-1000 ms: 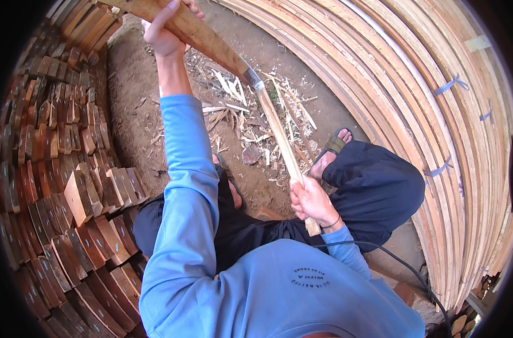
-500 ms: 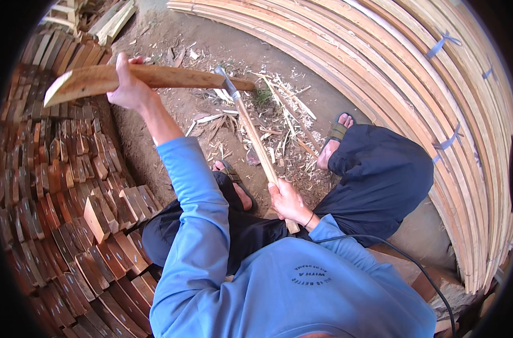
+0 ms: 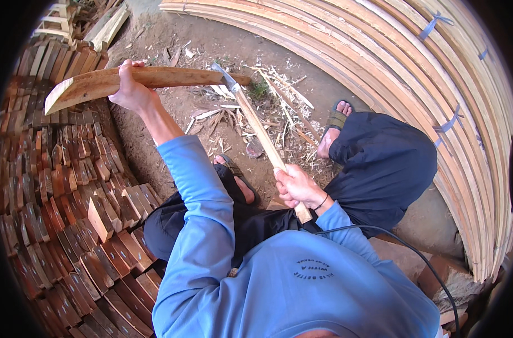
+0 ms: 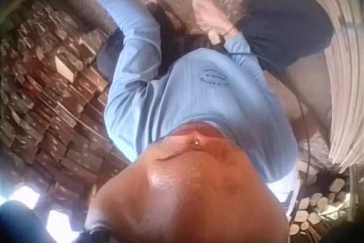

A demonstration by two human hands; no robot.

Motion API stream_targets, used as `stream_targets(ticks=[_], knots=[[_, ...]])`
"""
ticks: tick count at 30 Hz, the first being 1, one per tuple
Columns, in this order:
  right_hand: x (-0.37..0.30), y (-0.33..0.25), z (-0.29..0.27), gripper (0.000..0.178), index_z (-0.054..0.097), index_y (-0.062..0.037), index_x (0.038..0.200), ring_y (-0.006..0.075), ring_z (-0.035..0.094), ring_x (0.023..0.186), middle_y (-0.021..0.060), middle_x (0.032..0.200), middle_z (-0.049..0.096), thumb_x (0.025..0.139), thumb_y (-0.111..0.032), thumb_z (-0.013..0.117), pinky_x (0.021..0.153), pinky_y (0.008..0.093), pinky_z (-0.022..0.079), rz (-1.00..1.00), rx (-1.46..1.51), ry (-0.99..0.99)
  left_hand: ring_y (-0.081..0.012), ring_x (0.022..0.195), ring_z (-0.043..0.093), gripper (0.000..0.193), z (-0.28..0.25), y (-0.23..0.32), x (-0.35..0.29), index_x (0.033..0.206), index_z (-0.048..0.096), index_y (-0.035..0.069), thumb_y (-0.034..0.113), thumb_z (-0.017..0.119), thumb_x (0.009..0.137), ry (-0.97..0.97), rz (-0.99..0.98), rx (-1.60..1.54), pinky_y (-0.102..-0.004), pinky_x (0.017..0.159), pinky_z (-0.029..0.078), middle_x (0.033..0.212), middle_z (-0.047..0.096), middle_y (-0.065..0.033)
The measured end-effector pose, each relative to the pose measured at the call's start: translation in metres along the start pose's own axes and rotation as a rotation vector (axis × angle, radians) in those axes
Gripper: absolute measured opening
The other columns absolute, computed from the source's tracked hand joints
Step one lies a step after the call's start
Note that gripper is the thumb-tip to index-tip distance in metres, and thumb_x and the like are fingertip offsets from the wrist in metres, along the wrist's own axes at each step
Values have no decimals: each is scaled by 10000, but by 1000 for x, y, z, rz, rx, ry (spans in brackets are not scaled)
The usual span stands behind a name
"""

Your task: The person shaves thin layers off a piece of wood using a drawknife while sitting on the ground.

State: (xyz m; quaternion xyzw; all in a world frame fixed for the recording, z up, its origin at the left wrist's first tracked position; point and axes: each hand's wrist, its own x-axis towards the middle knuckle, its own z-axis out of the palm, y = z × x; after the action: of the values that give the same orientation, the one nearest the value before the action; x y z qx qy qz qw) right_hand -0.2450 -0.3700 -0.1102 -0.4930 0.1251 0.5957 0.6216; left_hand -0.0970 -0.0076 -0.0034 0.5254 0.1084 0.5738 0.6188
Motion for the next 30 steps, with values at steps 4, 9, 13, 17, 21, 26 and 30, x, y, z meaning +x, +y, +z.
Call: stream_targets(ticks=[4,9,13,17,21,26,30], knots=[[8,15,15,222,401,-133,963,49,318,445,-36,660,375,1120,-288,425,346,241,269,-39,19,47,-242,590,668,161,16,3,-12,882,617,-109,-12,713,795,-41,59,27,-376,576,580,739,659,-164],[10,-11,-6,239,412,-129,941,50,321,452,-35,668,379,1118,-291,422,356,247,262,-34,-41,52,-231,600,687,180,35,6,-19,913,615,-106,-17,724,802,-60,60,52,-351,571,594,776,675,-180],[31,-22,1,249,409,-135,928,52,305,464,-39,662,358,1115,-297,431,378,260,234,-82,-27,69,-208,595,681,188,63,8,-42,926,635,-97,14,739,815,-38,44,128,-322,592,580,807,701,-142],[48,-31,-11,247,408,-138,927,48,302,460,-45,653,353,1109,-301,443,381,255,224,-85,15,37,-171,703,700,200,67,-2,-32,954,701,-44,62,822,834,-253,54,98,-308,714,588,868,740,-125],[51,-43,-36,252,414,-134,915,44,292,450,-42,652,358,1102,-296,464,374,246,212,-54,27,50,-240,775,740,209,75,-10,-15,983,681,-62,127,744,918,-597,-81,-88,-367,757,617,871,739,-151],[51,-49,-33,242,426,-137,922,43,279,450,-41,661,360,1096,-295,480,374,241,209,-77,75,23,-193,612,662,271,96,-44,-17,963,672,-27,222,769,918,-459,-28,-42,-319,571,530,717,670,-91],[40,-40,-16,223,434,-132,966,39,263,464,-50,675,356,1112,-301,442,393,234,195,-105,131,23,-185,585,655,296,115,-45,-9,988,673,-32,224,799,907,-352,-21,127,-313,552,530,719,670,-86]])
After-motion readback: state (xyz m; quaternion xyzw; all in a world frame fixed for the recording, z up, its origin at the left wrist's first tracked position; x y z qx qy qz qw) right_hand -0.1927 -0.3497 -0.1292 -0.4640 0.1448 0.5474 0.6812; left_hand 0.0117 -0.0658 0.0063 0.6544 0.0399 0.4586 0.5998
